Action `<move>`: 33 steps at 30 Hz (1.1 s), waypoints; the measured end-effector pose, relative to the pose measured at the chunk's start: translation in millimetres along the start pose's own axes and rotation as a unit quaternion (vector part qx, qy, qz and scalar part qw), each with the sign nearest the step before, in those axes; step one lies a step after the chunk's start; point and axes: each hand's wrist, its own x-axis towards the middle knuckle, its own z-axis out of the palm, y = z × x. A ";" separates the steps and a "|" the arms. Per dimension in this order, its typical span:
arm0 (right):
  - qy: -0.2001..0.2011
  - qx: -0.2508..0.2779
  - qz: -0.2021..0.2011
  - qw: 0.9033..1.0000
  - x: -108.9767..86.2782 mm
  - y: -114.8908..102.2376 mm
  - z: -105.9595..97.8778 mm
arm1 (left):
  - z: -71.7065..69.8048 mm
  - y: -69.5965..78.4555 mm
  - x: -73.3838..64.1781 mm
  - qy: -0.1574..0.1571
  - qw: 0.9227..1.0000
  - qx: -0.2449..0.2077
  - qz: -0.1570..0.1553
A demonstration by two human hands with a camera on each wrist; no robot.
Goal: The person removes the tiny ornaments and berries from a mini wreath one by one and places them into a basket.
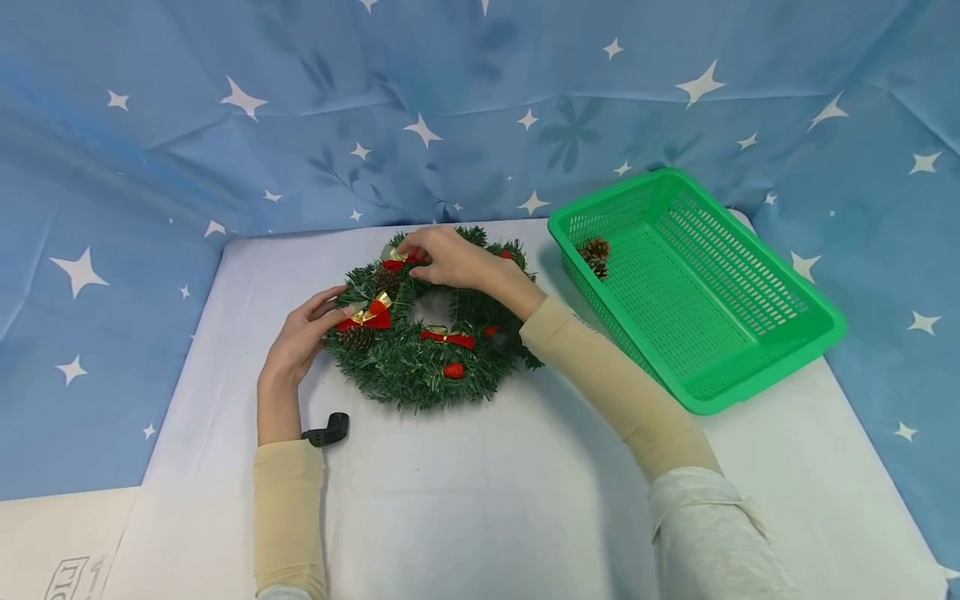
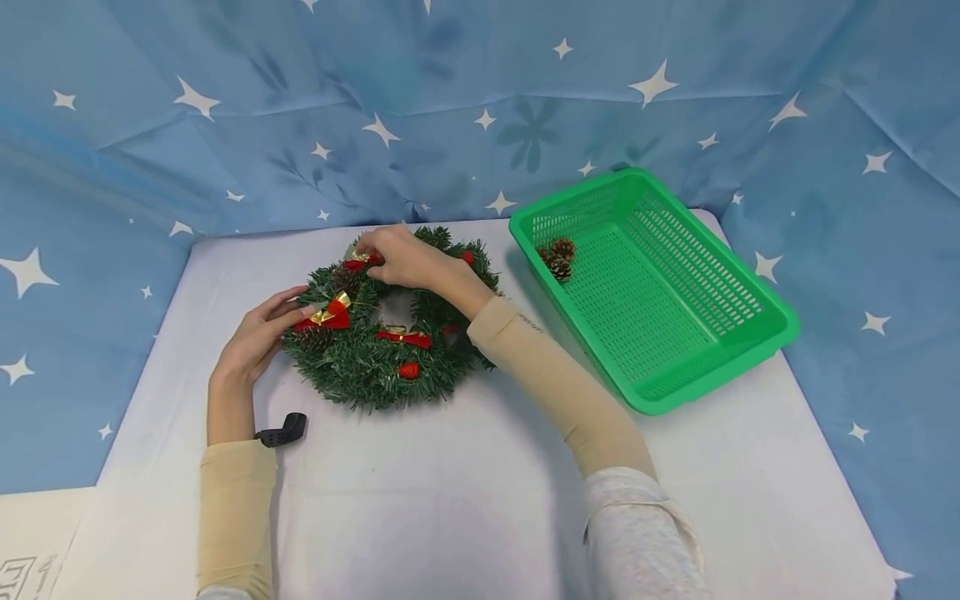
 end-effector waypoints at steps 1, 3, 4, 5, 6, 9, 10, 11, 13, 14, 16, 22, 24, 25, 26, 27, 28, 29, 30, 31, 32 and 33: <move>-0.003 -0.002 0.000 1.000 1.1 -0.3 1.1 | -0.1 -0.1 -0.3 0.000 1.000 0.000 0.000; -0.009 -0.007 -0.004 1.000 3.5 -2.0 2.4 | -0.7 -0.1 -0.5 0.000 1.000 -0.001 0.001; -0.011 -0.010 -0.006 1.000 5.1 -2.8 2.8 | -1.0 0.0 -0.6 0.000 1.000 -0.001 0.002; -0.014 -0.013 -0.008 1.000 6.8 -3.6 3.2 | -1.4 0.1 -0.6 0.000 1.000 0.000 0.003; -0.017 -0.014 -0.012 1.000 8.5 -4.6 3.5 | -1.8 0.1 -0.6 0.001 1.000 -0.001 0.003; -0.024 -0.012 -0.025 0.999 13.3 -7.5 5.3 | -3.2 0.0 -1.2 0.002 1.000 -0.001 0.004; -0.027 -0.010 -0.028 0.999 14.6 -8.5 6.2 | -3.7 -0.2 -1.5 0.002 1.000 -0.001 0.004; -0.030 -0.008 -0.030 0.999 16.1 -9.1 7.3 | -4.1 -0.5 -1.8 0.002 1.000 -0.001 0.004; -0.036 -0.008 -0.032 0.999 18.1 -11.0 9.3 | -4.7 -1.1 -2.0 0.001 1.000 -0.001 0.004; -0.039 -0.009 -0.032 0.999 19.4 -11.9 10.4 | -4.9 -1.4 -2.0 0.001 1.000 0.000 0.004; -0.045 -0.014 -0.030 0.998 21.7 -13.5 12.0 | -5.2 -1.7 -1.7 0.000 1.000 0.000 0.004; -0.055 -0.038 -0.028 0.997 28.7 -18.6 12.3 | -4.2 0.0 -0.2 0.002 1.000 0.002 0.002; -0.057 -0.042 -0.027 0.997 30.9 -19.5 12.6 | -3.3 0.9 0.2 0.003 1.000 0.003 0.002; -0.060 -0.042 -0.026 0.997 32.0 -19.5 13.1 | -2.8 1.3 0.4 0.002 1.000 0.003 0.003; -0.062 -0.042 -0.026 0.997 32.9 -19.6 13.7 | -2.3 1.6 0.6 0.002 1.000 0.003 0.003; -0.064 -0.042 -0.026 0.997 33.6 -19.9 14.4 | -1.9 1.7 0.7 0.001 1.000 0.002 0.003; -0.067 -0.041 -0.024 0.997 34.4 -19.8 15.3 | -1.5 1.7 0.9 0.001 1.000 0.002 0.004; -0.068 -0.041 -0.024 0.997 35.3 -19.5 16.7 | -1.1 1.7 0.9 0.000 1.000 0.001 0.004; -0.070 -0.041 -0.025 0.996 35.9 -19.2 18.0 | -0.8 1.5 0.8 -0.001 1.000 0.001 0.004; -0.071 -0.040 -0.026 0.996 36.5 -18.9 19.2 | -0.5 1.3 0.6 -0.001 1.000 0.000 0.003; -0.071 -0.040 -0.029 0.996 36.8 -18.9 20.3 | -0.3 0.8 0.7 -0.002 1.000 0.000 0.003; -0.072 -0.039 -0.029 0.996 37.1 -18.6 21.4 | -0.2 0.4 0.6 -0.002 1.000 0.001 0.003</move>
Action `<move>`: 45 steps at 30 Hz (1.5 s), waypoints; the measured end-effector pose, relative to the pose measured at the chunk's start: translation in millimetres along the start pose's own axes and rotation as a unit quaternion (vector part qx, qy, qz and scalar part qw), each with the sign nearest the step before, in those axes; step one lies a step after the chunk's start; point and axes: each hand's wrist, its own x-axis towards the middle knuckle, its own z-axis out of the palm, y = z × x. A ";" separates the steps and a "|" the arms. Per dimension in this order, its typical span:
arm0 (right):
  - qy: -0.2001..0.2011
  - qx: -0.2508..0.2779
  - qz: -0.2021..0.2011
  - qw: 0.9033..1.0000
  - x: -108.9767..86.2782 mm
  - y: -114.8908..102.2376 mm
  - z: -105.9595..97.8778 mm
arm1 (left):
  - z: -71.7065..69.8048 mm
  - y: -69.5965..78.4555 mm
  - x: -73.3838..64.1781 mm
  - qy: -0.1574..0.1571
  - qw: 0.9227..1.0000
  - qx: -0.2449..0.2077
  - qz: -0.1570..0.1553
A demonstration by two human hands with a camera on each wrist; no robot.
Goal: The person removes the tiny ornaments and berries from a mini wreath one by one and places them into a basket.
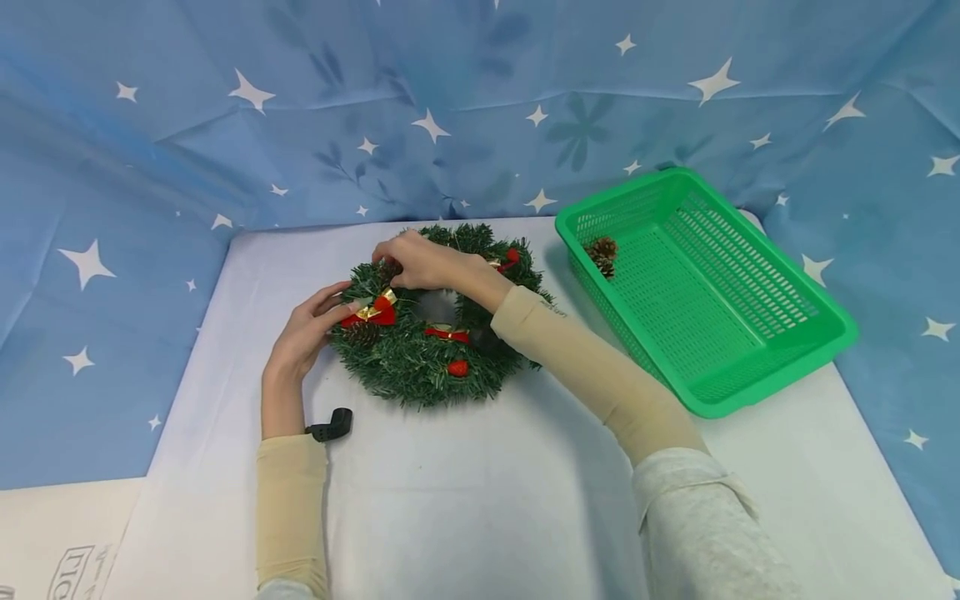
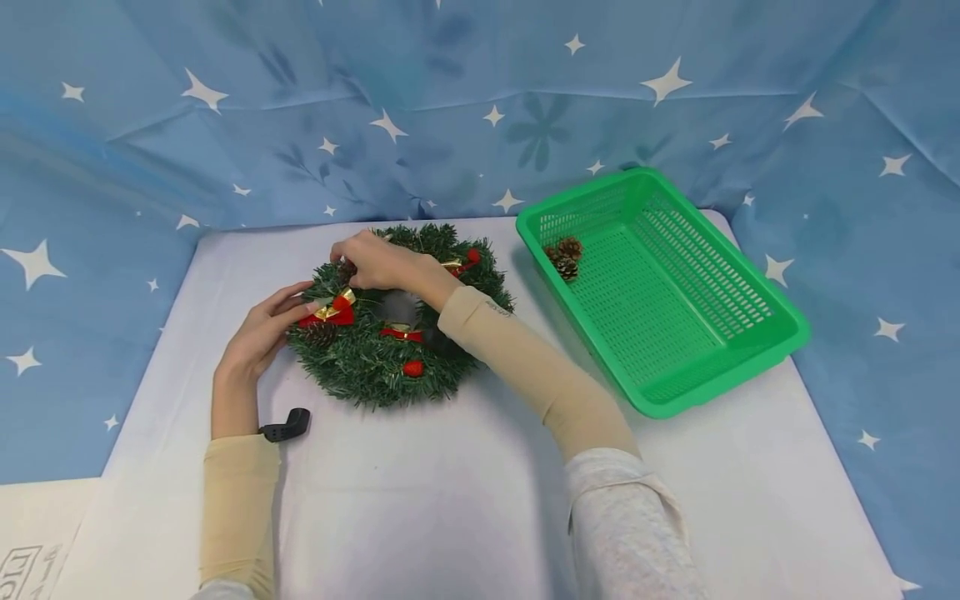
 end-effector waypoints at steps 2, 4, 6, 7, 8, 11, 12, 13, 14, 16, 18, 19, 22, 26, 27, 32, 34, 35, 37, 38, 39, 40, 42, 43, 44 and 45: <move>0.001 0.002 -0.002 1.000 0.1 0.1 1.3 | 0.5 -0.4 0.2 0.000 1.000 0.001 0.000; 0.001 0.002 -0.003 1.000 -0.6 -0.2 1.8 | 0.8 -0.9 0.7 0.000 1.000 0.002 0.001; 0.000 0.000 -0.003 1.000 -0.9 0.4 2.2 | 1.4 -1.1 0.8 -0.001 1.000 0.001 0.004; 0.001 -0.003 -0.004 1.000 -0.8 0.7 2.4 | 1.8 -1.1 0.9 -0.002 1.000 0.001 0.005; 0.001 -0.006 -0.004 1.000 -0.7 1.2 2.5 | 2.0 -1.0 0.7 -0.002 1.000 0.000 0.006; 0.001 -0.010 -0.003 1.000 -0.2 2.7 2.5 | 2.7 -0.7 0.6 -0.004 1.000 -0.001 0.008; 0.002 -0.009 -0.002 1.000 -0.1 2.9 2.4 | 2.8 -0.6 0.7 -0.004 1.000 -0.001 0.007; 0.003 -0.009 -0.001 1.000 -0.2 2.9 2.1 | 2.7 -0.5 0.7 -0.004 1.000 -0.001 0.007; 0.003 -0.008 0.000 1.000 -0.4 2.9 1.9 | 2.6 -0.6 0.8 -0.004 1.000 -0.001 0.006; 0.005 -0.007 0.002 1.000 -0.7 2.9 1.5 | 2.4 -0.7 1.0 -0.003 1.000 -0.003 0.005; 0.007 -0.010 0.002 1.000 -1.1 3.0 0.9 | 2.3 -1.0 1.3 -0.002 1.000 -0.004 0.003; 0.007 -0.010 0.002 1.000 -1.3 3.0 0.6 | 2.2 -1.1 1.4 -0.002 1.000 -0.003 0.002; 0.011 -0.012 0.002 1.000 -2.0 2.9 -0.7 | 1.8 -1.9 2.5 0.000 1.000 -0.001 -0.001; 0.022 -0.007 -0.004 1.000 -3.4 2.5 -3.1 | 0.5 -3.2 3.2 0.001 1.000 0.000 -0.004; 0.026 -0.005 -0.006 1.000 -4.0 2.4 -3.7 | 0.3 -3.4 3.1 0.001 1.000 -0.001 -0.005; 0.041 -0.004 -0.017 0.999 -5.1 3.0 -5.1 | 0.7 -3.6 2.6 -0.001 1.000 -0.003 -0.005; 0.044 -0.002 -0.020 0.999 -5.5 3.2 -5.3 | 1.4 -3.2 2.0 0.000 1.000 0.001 -0.005; 0.046 -0.001 -0.021 0.999 -5.7 3.2 -5.6 | 1.8 -2.9 1.6 0.000 1.000 0.002 -0.005; 0.048 0.002 -0.021 0.999 -6.5 3.4 -6.4 | 2.2 -2.3 0.9 0.001 1.000 0.003 -0.003; 0.050 0.004 -0.022 0.998 -7.2 3.4 -7.0 | 2.3 -2.1 0.8 0.001 1.000 0.004 -0.003; 0.051 0.004 -0.022 0.998 -7.8 3.6 -7.7 | 2.3 -1.7 0.5 0.001 1.000 0.004 -0.002; 0.052 0.003 -0.021 0.998 -8.4 4.0 -8.4 | 2.3 -1.5 0.5 0.001 1.000 0.004 -0.001; 0.055 0.002 -0.020 0.998 -9.7 4.9 -10.1 | 2.0 -1.2 0.5 0.002 1.000 0.003 -0.001; 0.056 0.001 -0.018 0.998 -10.5 5.4 -11.1 | 1.8 -1.2 0.6 0.002 1.000 0.003 -0.002; 0.057 -0.002 -0.017 0.998 -11.2 5.9 -12.2 | 1.4 -1.3 0.8 0.002 1.000 0.004 -0.002; 0.059 -0.004 -0.016 0.998 -11.9 6.5 -13.3 | 1.1 -1.4 0.8 0.003 1.000 0.004 -0.003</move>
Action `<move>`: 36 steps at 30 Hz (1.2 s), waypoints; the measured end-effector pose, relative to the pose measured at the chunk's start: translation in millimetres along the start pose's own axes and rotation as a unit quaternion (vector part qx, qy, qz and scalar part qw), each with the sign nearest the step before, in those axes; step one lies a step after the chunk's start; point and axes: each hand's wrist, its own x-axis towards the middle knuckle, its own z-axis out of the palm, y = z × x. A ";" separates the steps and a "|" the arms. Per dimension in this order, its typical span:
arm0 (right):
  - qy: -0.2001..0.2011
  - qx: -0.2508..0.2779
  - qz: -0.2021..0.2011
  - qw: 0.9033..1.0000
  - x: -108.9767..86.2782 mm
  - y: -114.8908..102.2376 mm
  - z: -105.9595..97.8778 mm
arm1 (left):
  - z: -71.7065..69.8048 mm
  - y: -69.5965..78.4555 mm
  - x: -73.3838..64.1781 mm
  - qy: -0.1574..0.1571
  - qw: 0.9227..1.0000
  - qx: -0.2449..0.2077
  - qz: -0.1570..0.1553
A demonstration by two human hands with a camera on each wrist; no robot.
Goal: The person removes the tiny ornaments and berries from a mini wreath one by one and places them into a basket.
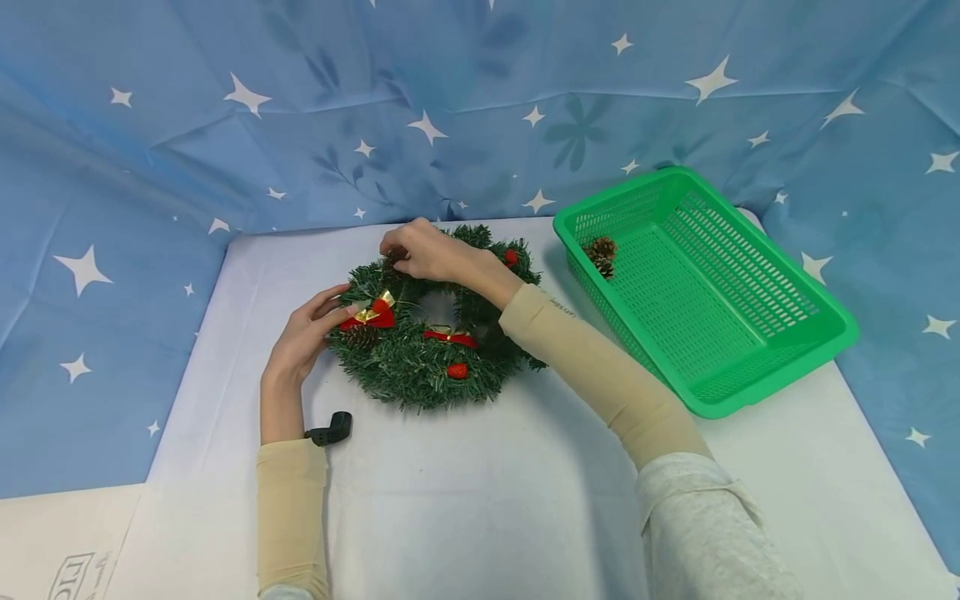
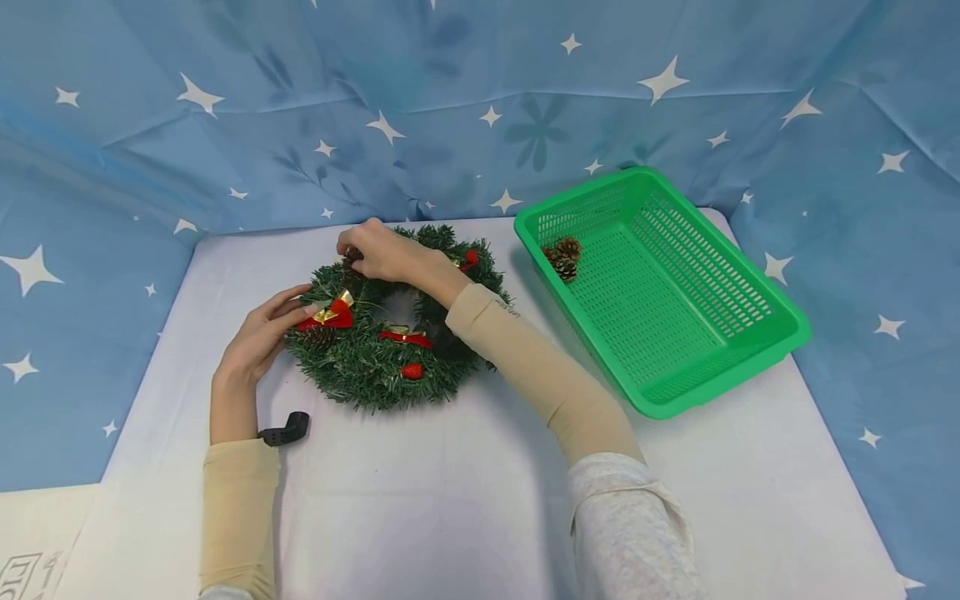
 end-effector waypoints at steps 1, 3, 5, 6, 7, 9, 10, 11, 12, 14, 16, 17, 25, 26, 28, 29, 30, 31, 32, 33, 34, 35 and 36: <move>0.002 -0.002 0.002 1.000 -0.8 0.6 -1.3 | 0.0 -0.1 0.0 0.000 1.000 0.000 -0.001; 0.005 -0.005 0.004 1.000 -2.5 1.9 -3.9 | -0.1 -0.1 -0.3 0.001 1.000 -0.001 -0.001; 0.009 -0.005 0.006 1.000 -4.0 3.2 -6.2 | 0.1 0.0 -0.5 0.001 1.000 -0.001 0.001; 0.010 -0.004 0.008 1.000 -4.8 3.8 -7.3 | 0.2 0.0 -0.8 0.001 1.000 -0.002 0.001; 0.010 -0.002 0.010 1.000 -4.9 4.0 -8.0 | 0.0 -0.1 -0.9 0.001 1.000 -0.002 0.001; 0.011 0.002 0.011 1.000 -5.6 4.5 -9.3 | -0.5 -0.4 -1.3 0.001 1.000 -0.002 0.001; 0.012 0.003 0.012 1.000 -6.1 4.6 -10.1 | -0.6 -0.5 -1.5 0.001 1.000 -0.002 0.001; 0.012 0.004 0.012 1.000 -6.4 5.0 -10.8 | -0.9 -0.6 -1.8 0.002 1.000 -0.002 0.001; 0.013 0.006 0.012 1.000 -6.9 5.4 -11.6 | -0.8 -0.6 -2.0 0.002 1.000 -0.003 0.000; 0.017 0.009 0.011 1.000 -8.4 6.3 -13.6 | -0.6 -0.5 -2.1 0.004 1.000 -0.003 0.000; 0.022 0.010 0.014 1.000 -10.2 8.0 -16.0 | 0.1 -0.1 -2.0 0.004 1.000 -0.004 0.000; 0.025 0.010 0.015 1.000 -10.8 9.1 -17.1 | 0.2 0.0 -1.7 0.004 1.000 -0.004 -0.001; 0.031 0.008 0.027 0.999 -17.5 18.7 -24.1 | -0.3 1.2 -0.5 0.001 1.000 -0.003 0.000; 0.030 0.008 0.030 0.999 -18.8 19.9 -24.8 | -0.1 1.6 -0.6 0.000 1.000 -0.003 0.001; 0.030 0.008 0.035 0.999 -21.8 21.5 -26.5 | 0.6 1.7 -0.5 -0.001 1.000 -0.003 0.003; 0.029 0.008 0.036 0.999 -23.2 21.9 -27.4 | 0.9 1.7 -0.5 -0.001 1.000 -0.004 0.003; 0.029 0.009 0.036 0.999 -24.4 22.4 -28.3 | 1.3 1.7 -0.5 -0.001 1.000 -0.004 0.002; 0.030 0.010 0.036 0.999 -25.7 22.8 -29.0 | 1.4 1.6 -0.7 -0.001 1.000 -0.005 0.002; 0.032 0.011 0.036 0.999 -26.5 23.8 -29.3 | 1.5 1.2 -0.6 0.000 1.000 -0.006 0.002; 0.034 0.013 0.034 0.999 -27.5 24.1 -29.9 | 1.5 0.8 -0.6 0.000 1.000 -0.006 0.001; 0.035 0.014 0.034 0.999 -28.3 24.8 -30.2 | 1.4 0.8 -0.7 0.001 1.000 -0.006 0.000; 0.036 0.015 0.035 0.999 -29.3 25.3 -30.6 | 1.3 0.6 -0.8 0.002 1.000 -0.006 -0.001; 0.037 0.018 0.036 0.998 -30.3 25.9 -30.9 | 1.2 0.5 -0.8 0.003 1.000 -0.006 -0.001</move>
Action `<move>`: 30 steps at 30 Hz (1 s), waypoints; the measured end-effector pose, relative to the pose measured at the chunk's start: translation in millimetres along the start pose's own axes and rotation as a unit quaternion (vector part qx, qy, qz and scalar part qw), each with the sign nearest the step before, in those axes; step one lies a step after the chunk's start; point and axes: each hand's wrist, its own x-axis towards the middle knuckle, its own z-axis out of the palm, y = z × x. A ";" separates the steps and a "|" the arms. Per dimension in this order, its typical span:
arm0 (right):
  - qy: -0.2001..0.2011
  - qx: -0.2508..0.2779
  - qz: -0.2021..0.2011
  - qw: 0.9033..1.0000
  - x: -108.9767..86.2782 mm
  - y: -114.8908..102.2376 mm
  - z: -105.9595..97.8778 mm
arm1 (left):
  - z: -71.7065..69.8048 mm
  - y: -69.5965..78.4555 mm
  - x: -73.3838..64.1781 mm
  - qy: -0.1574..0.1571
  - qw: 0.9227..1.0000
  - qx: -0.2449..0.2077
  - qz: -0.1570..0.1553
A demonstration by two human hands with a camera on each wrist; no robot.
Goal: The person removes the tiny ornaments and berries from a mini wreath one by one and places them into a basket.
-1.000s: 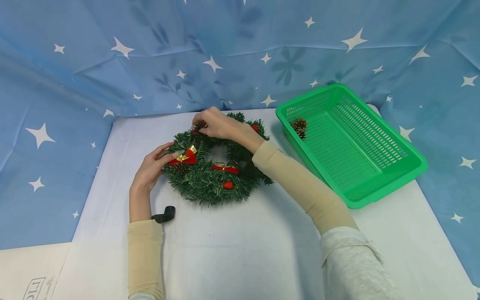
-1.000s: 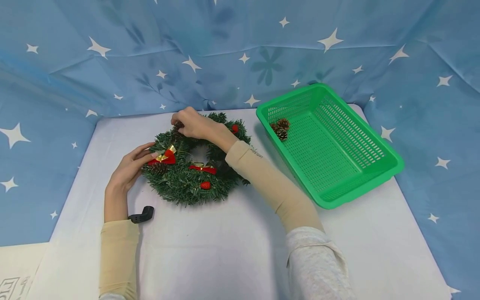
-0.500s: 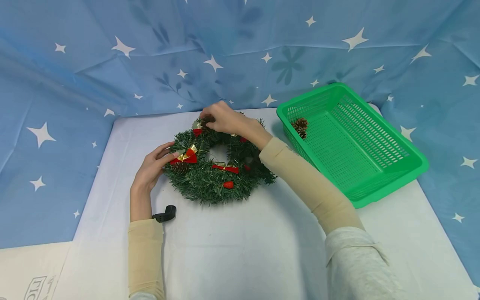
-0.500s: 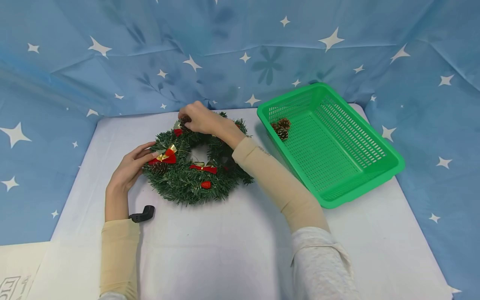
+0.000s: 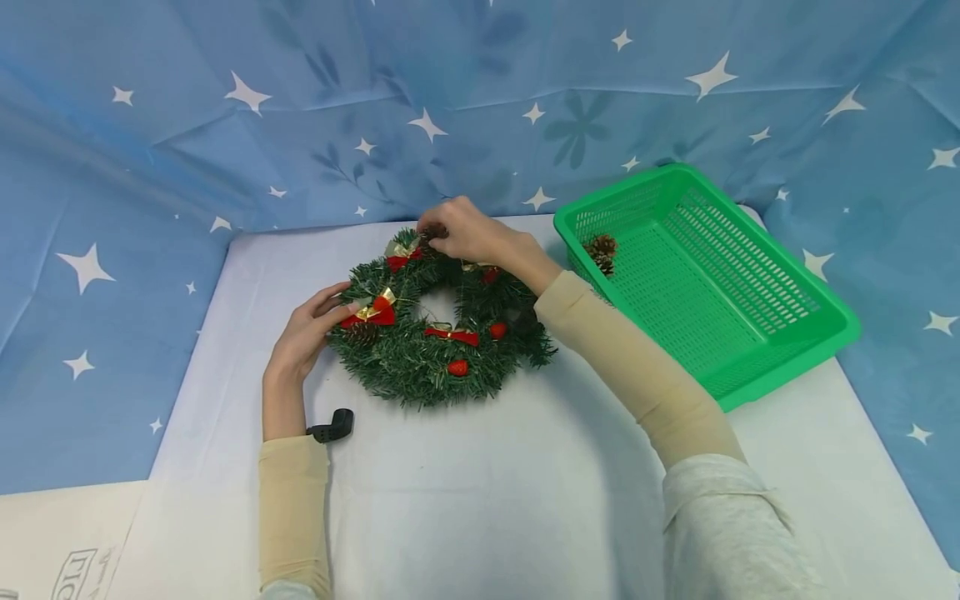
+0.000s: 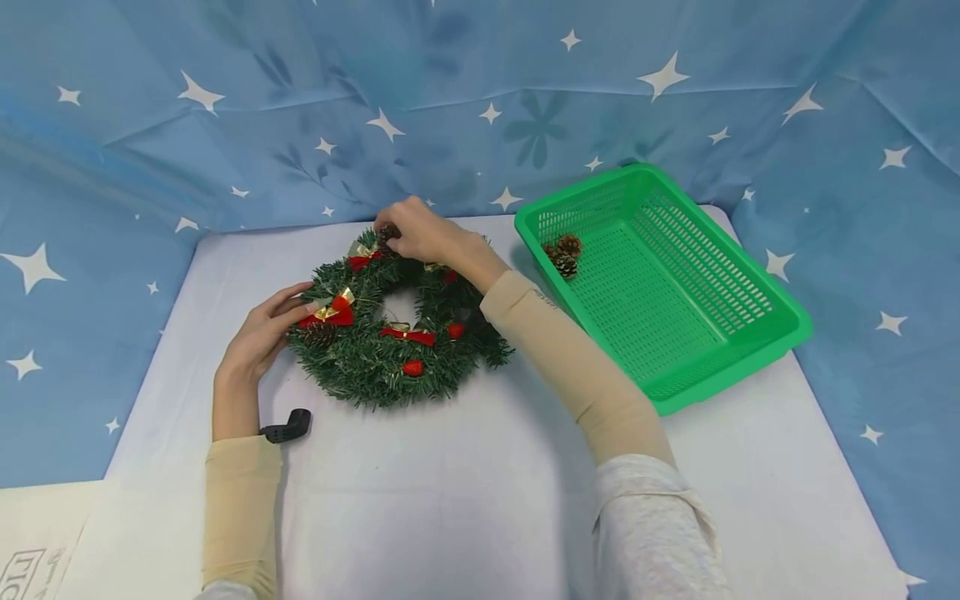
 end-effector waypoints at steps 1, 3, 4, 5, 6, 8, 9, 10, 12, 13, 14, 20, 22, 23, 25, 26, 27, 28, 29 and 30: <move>0.002 0.000 0.001 1.000 -1.0 0.9 -0.6 | 0.0 0.1 0.1 0.000 1.000 0.000 0.000; 0.004 -0.001 0.003 1.000 -2.5 2.3 -1.9 | -0.1 0.0 0.4 0.001 1.000 0.001 0.000; 0.004 -0.002 0.003 1.000 -3.2 2.8 -2.5 | -0.2 -0.2 0.7 0.001 1.000 0.000 0.000; 0.005 -0.004 0.003 1.000 -3.8 3.2 -3.1 | -0.5 -0.4 0.9 0.000 1.000 0.000 0.000; 0.005 -0.005 0.003 1.000 -4.2 3.8 -3.6 | -0.6 -0.8 1.5 0.000 1.000 -0.001 0.000; 0.006 -0.009 0.003 1.000 -5.0 4.9 -4.7 | -1.2 -1.6 2.2 0.000 1.000 -0.001 0.001; 0.005 -0.011 0.003 1.000 -5.5 5.5 -5.0 | -1.4 -2.0 2.4 -0.001 1.000 -0.002 0.001; 0.005 -0.012 0.003 1.000 -6.1 5.7 -5.7 | -1.6 -2.4 2.8 -0.001 1.000 -0.002 0.000; 0.003 -0.014 0.003 1.000 -7.1 7.2 -6.6 | -1.9 -2.9 3.0 -0.002 1.000 -0.003 0.000; 0.002 -0.015 0.004 1.000 -7.8 7.9 -7.2 | -2.1 -3.0 2.7 -0.002 1.000 -0.003 0.000; 0.001 -0.016 0.005 1.000 -8.6 8.6 -7.8 | -2.0 -3.1 2.6 -0.002 1.000 -0.003 0.000; 0.005 -0.022 0.013 1.000 -14.9 15.3 -11.4 | -1.1 -2.2 2.0 -0.003 1.000 -0.001 0.000; 0.006 -0.024 0.018 1.000 -17.8 17.1 -12.9 | -1.0 -1.8 1.9 -0.004 1.000 -0.001 0.000; 0.007 -0.025 0.021 0.999 -19.2 17.8 -13.8 | -1.0 -1.7 2.0 -0.004 1.000 0.000 0.000; 0.008 -0.026 0.026 0.999 -21.8 19.0 -15.8 | -1.4 -1.7 2.1 -0.004 1.000 0.000 0.000; 0.008 -0.026 0.029 0.999 -23.4 19.3 -17.1 | -1.6 -1.8 2.0 -0.004 1.000 0.001 0.000; 0.009 -0.027 0.032 0.999 -24.8 19.8 -18.2 | -1.8 -1.8 1.9 -0.004 1.000 0.000 0.000; 0.011 -0.028 0.034 0.999 -26.3 20.3 -19.3 | -2.0 -1.9 1.8 -0.004 1.000 0.001 0.000; 0.013 -0.030 0.035 0.999 -27.8 20.8 -20.5 | -2.2 -1.9 1.7 -0.004 1.000 0.000 0.000; 0.015 -0.031 0.037 0.999 -29.2 21.5 -21.6 | -2.3 -1.9 1.6 -0.004 1.000 0.000 0.000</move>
